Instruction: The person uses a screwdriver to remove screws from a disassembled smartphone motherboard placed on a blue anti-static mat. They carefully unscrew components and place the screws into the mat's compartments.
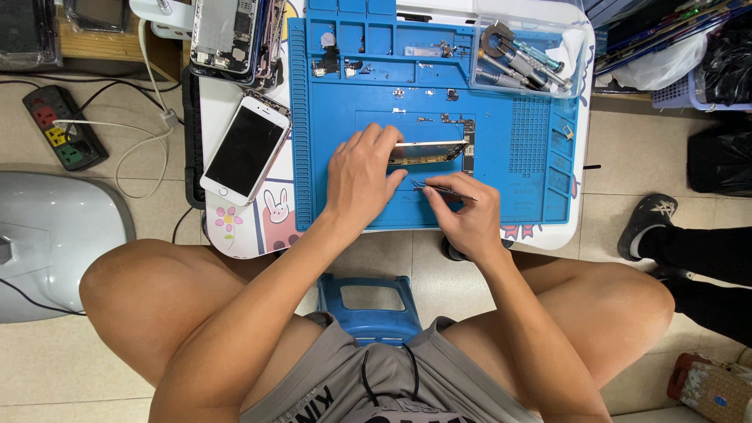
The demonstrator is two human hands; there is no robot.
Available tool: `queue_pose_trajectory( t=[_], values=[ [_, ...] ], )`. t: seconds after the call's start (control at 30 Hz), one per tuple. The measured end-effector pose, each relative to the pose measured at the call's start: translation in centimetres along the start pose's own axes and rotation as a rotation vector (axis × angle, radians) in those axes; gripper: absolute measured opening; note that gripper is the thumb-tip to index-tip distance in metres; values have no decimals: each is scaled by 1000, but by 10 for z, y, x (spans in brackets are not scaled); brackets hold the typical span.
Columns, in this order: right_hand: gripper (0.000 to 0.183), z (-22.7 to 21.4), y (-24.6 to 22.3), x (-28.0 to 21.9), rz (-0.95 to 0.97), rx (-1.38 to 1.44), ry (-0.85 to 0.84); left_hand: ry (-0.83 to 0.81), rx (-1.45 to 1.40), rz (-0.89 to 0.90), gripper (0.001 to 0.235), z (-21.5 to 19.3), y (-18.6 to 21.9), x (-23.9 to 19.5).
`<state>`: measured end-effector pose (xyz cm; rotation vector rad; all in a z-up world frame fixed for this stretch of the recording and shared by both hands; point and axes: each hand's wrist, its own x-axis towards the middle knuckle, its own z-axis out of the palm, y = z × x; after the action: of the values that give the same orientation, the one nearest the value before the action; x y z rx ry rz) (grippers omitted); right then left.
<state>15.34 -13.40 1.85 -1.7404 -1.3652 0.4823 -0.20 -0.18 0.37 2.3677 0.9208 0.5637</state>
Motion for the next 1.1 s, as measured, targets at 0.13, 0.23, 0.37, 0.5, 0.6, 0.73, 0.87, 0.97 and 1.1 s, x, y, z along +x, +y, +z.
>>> queue_pose_trajectory(
  t=[0.13,0.23,0.37,0.5,0.6,0.73,0.87,0.97,1.1],
  values=[
    [13,-1,0,0,-2,-16,-3,1,-3,1,51,1,0,0],
    [13,-1,-1,1,-4,-20,-10,2,-3,8,50,-1,-1,-1],
    [13,-4,-2,1,-12,-30,-13,-4,-9,5,50,-1,1,0],
    [13,-10,-8,5,6,24,-17,-23,4,-3,49,-3,3,2],
    [12,-22,-21,10,17,70,-3,-24,7,-12,45,-5,5,2],
    [10,-41,-21,17,26,122,59,-33,2,-8,45,-6,5,1],
    [9,-60,-7,24,45,115,152,-39,12,-20,45,-3,5,1],
    [8,-66,-2,33,61,92,241,-28,18,-17,45,1,0,-2],
    [8,-73,26,51,65,42,336,-9,15,-3,45,6,-3,-3]
  ],
)
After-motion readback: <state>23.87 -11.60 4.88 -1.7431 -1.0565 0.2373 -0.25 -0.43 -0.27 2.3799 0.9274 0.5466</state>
